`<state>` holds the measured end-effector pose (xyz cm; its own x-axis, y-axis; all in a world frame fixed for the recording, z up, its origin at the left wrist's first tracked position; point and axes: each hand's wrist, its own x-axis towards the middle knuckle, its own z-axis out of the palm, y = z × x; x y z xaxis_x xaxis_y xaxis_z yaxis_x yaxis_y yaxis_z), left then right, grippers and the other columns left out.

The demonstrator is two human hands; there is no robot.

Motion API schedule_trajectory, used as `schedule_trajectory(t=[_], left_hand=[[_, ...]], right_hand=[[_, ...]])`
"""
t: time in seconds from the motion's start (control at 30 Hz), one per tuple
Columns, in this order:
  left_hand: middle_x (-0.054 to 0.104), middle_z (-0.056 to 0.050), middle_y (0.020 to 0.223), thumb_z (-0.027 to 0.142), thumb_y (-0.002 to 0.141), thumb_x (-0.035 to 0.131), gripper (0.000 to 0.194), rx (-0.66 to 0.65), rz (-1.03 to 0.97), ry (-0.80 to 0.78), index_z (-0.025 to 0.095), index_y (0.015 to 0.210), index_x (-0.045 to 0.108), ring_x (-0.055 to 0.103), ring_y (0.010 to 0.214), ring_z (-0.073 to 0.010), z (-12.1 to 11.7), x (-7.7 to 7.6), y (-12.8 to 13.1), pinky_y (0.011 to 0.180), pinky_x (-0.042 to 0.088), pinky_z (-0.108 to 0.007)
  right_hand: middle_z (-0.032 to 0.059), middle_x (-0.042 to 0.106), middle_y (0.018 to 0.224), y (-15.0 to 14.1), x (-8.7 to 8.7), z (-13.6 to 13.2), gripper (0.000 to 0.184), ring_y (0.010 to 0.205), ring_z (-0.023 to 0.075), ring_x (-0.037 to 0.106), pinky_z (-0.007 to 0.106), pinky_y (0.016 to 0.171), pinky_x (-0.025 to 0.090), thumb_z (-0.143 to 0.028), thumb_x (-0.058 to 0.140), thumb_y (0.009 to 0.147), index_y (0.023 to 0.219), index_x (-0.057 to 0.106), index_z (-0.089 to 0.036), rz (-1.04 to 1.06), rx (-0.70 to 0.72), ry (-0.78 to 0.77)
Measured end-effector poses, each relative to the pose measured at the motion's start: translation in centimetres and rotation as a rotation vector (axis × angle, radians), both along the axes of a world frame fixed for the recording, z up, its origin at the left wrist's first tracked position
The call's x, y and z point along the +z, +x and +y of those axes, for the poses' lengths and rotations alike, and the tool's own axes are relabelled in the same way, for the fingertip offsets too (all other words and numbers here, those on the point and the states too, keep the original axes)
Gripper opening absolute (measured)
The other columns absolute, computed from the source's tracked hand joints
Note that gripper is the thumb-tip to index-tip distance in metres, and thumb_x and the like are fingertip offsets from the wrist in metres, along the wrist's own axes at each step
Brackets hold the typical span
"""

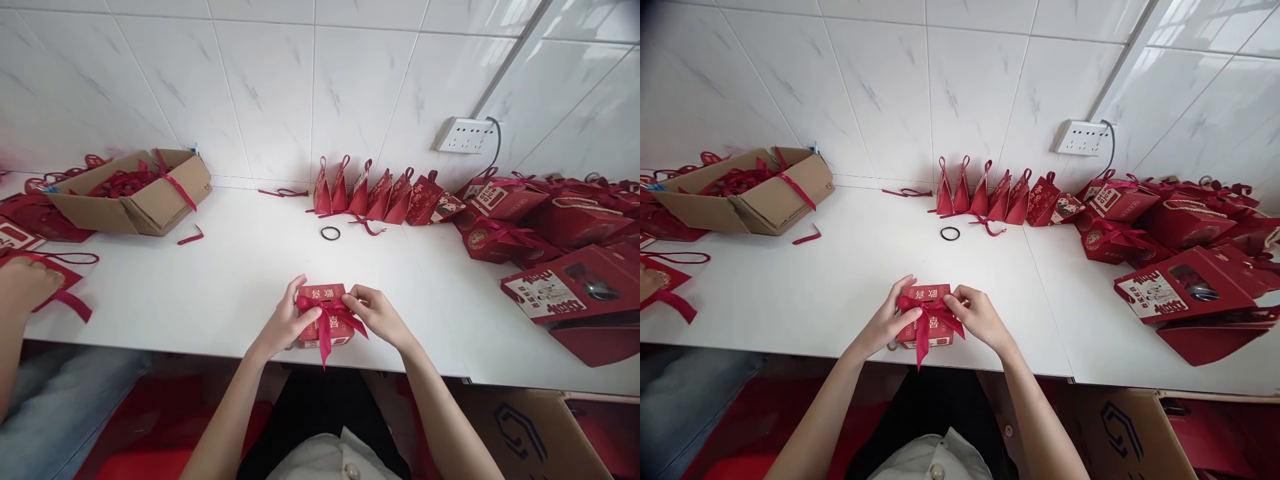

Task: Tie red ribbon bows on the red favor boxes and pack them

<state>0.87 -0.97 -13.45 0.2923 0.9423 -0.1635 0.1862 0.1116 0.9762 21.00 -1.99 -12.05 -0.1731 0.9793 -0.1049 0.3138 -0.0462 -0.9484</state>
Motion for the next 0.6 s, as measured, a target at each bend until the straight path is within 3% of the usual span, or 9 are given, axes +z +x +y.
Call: schedule_trajectory(t=[0.07,0.13,0.2,0.3,0.43,0.6], left_hand=[[0.048,-0.011,0.133,0.049,0.078,0.059,0.066,0.059,0.117,0.085,0.028,0.136,0.033,0.05,0.12,-0.0282,-0.2,0.6,-0.4,0.09,0.05,-0.041],[0.053,-0.009,0.123,0.052,0.08,0.054,0.051,0.197,0.242,0.199,0.026,0.123,0.045,0.049,0.117,-0.0267,-0.5,1.1,-0.4,0.094,0.046,-0.042],[0.059,-0.005,0.1,0.056,0.082,0.049,0.037,0.278,0.333,0.233,0.023,0.098,0.054,0.056,0.098,-0.0224,-0.9,1.4,-0.2,0.086,0.046,-0.037],[0.052,0.001,0.07,0.057,0.084,0.045,0.037,0.249,0.345,0.147,0.021,0.073,0.047,0.051,0.066,-0.015,-1.3,1.8,0.3,0.062,0.043,-0.027],[0.047,0.004,0.06,0.049,0.086,0.046,0.035,0.23,0.268,0.117,0.021,0.066,0.043,0.044,0.055,-0.0107,-1.8,2.1,0.6,0.052,0.035,-0.022],[0.042,0.005,0.057,0.045,0.089,0.043,0.034,0.327,0.198,0.1,0.021,0.065,0.039,0.039,0.051,-0.0097,-2.6,2.0,1.3,0.047,0.031,-0.02]], right_hand=[[-0.0023,0.051,0.064,-0.1,-0.4,-0.7,0.041,0.058,0.0108,0.045,0.024,0.054,0.035,-0.055,0.051,0.085,0.068,0.046,-0.019,0.074,-0.032,-0.029],[-0.0015,0.052,0.066,-0.4,-1.0,-1.3,0.042,0.06,0.0113,0.046,0.024,0.055,0.036,-0.057,0.053,0.084,0.069,0.047,-0.018,0.144,-0.076,-0.051],[-0.0007,0.054,0.068,-0.8,-1.4,-1.7,0.042,0.062,0.012,0.048,0.024,0.056,0.037,-0.058,0.054,0.082,0.07,0.047,-0.018,0.224,-0.113,-0.054],[-0.0013,0.053,0.065,-1.5,-1.9,-2.0,0.043,0.058,0.0109,0.046,0.023,0.053,0.036,-0.059,0.056,0.081,0.069,0.044,-0.019,0.322,-0.157,-0.047],[-0.0046,0.046,0.058,-2.0,-2.0,-2.4,0.042,0.051,0.0078,0.036,0.021,0.047,0.028,-0.057,0.056,0.082,0.069,0.043,-0.019,0.333,-0.218,0.011],[-0.0074,0.038,0.053,-2.4,-2.4,-3.0,0.04,0.047,0.0062,0.03,0.02,0.045,0.024,-0.053,0.054,0.086,0.07,0.042,-0.019,0.384,-0.28,0.063]])
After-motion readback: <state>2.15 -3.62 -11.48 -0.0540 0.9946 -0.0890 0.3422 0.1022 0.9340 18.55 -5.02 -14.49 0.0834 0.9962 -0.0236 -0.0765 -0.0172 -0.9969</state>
